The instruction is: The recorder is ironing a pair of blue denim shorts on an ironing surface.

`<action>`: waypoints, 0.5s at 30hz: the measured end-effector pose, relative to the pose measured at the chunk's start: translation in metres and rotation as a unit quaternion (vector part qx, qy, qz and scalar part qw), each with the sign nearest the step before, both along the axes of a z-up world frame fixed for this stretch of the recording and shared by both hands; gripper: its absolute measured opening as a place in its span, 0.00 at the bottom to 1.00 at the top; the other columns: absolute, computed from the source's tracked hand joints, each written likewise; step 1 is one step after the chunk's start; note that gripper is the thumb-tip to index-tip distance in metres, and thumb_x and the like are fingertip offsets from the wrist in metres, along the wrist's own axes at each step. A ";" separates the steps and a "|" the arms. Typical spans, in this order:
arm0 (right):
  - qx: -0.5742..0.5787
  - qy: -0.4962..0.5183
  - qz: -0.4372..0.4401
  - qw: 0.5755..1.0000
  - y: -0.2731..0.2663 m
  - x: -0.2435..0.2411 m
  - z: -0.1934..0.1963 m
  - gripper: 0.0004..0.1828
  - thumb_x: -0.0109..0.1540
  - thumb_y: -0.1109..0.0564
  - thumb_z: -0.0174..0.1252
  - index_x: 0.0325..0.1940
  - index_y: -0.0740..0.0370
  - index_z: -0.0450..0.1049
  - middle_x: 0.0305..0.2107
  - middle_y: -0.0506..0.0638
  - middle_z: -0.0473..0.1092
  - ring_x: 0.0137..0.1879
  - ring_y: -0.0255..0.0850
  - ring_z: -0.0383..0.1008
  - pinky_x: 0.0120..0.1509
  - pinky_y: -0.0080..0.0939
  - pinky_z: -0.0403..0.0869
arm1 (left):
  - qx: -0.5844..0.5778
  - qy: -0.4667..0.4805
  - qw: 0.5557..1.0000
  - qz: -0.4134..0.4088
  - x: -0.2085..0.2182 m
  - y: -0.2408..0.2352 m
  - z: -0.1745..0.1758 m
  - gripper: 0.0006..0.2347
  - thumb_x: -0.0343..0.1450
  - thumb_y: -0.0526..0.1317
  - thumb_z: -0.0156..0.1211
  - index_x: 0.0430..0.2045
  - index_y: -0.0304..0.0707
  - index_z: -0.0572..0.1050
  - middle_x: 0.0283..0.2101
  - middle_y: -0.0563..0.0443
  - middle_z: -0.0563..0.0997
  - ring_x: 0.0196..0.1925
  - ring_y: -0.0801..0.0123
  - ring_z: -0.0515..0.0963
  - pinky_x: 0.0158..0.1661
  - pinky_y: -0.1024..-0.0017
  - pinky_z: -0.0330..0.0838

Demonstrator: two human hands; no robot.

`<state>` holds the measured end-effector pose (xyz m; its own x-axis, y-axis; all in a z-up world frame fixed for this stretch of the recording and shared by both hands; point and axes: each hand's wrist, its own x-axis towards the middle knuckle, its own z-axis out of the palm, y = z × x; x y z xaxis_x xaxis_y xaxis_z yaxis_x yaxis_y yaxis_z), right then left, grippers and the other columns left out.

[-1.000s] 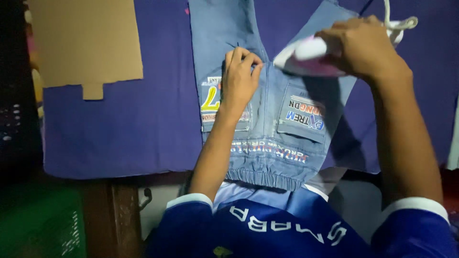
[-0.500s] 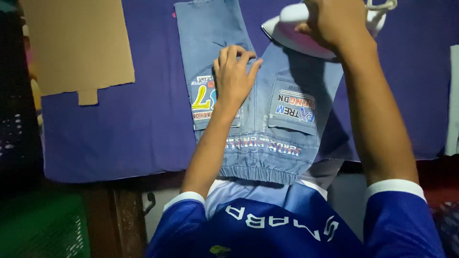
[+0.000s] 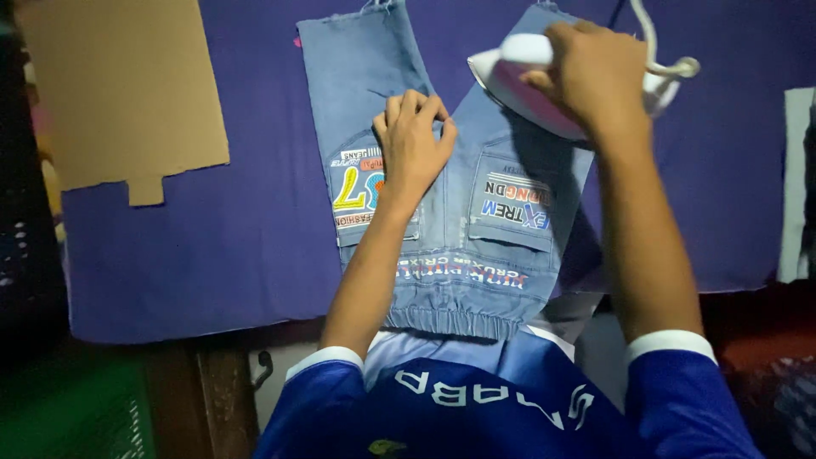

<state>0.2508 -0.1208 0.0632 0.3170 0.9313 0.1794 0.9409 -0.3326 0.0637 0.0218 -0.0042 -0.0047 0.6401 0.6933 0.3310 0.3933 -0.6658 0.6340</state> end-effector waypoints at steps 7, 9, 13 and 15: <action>0.072 0.019 0.001 0.997 0.057 0.006 -0.039 0.27 0.58 0.36 0.72 0.47 0.58 0.80 0.31 0.58 0.77 0.35 0.56 0.79 0.35 0.56 0.72 | 0.041 0.010 0.999 0.002 -0.001 -0.006 -0.005 0.04 0.67 0.40 0.65 0.29 0.42 0.77 0.39 0.53 0.74 0.50 0.58 0.71 0.50 0.56 0.58; 0.076 0.018 0.000 0.997 0.047 0.007 -0.030 0.27 0.58 0.36 0.73 0.48 0.58 0.80 0.32 0.58 0.77 0.35 0.56 0.79 0.35 0.56 0.72 | 0.055 -0.002 0.999 -0.003 -0.001 -0.006 -0.005 0.06 0.66 0.39 0.64 0.34 0.43 0.80 0.40 0.52 0.74 0.50 0.58 0.70 0.51 0.56 0.58; 0.060 0.006 -0.018 0.998 0.003 0.028 -0.029 0.27 0.58 0.37 0.73 0.48 0.59 0.80 0.35 0.59 0.78 0.37 0.57 0.79 0.35 0.56 0.72 | 0.073 -0.006 0.997 -0.017 -0.001 -0.009 -0.012 0.09 0.67 0.37 0.63 0.40 0.46 0.83 0.43 0.54 0.75 0.53 0.61 0.71 0.54 0.56 0.57; 0.056 -0.007 -0.027 0.998 -0.017 0.037 -0.026 0.26 0.59 0.37 0.72 0.47 0.59 0.80 0.36 0.59 0.78 0.37 0.56 0.79 0.35 0.55 0.72 | 0.067 -0.010 0.998 -0.011 0.000 -0.010 -0.012 0.08 0.67 0.38 0.63 0.38 0.46 0.83 0.43 0.54 0.75 0.54 0.60 0.71 0.55 0.56 0.57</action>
<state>0.2876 -0.1379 0.0372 0.3638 0.8868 0.2851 0.9204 -0.3892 0.0360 0.0215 -0.0143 -0.0163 0.6471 0.6274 0.4332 0.3653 -0.7538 0.5461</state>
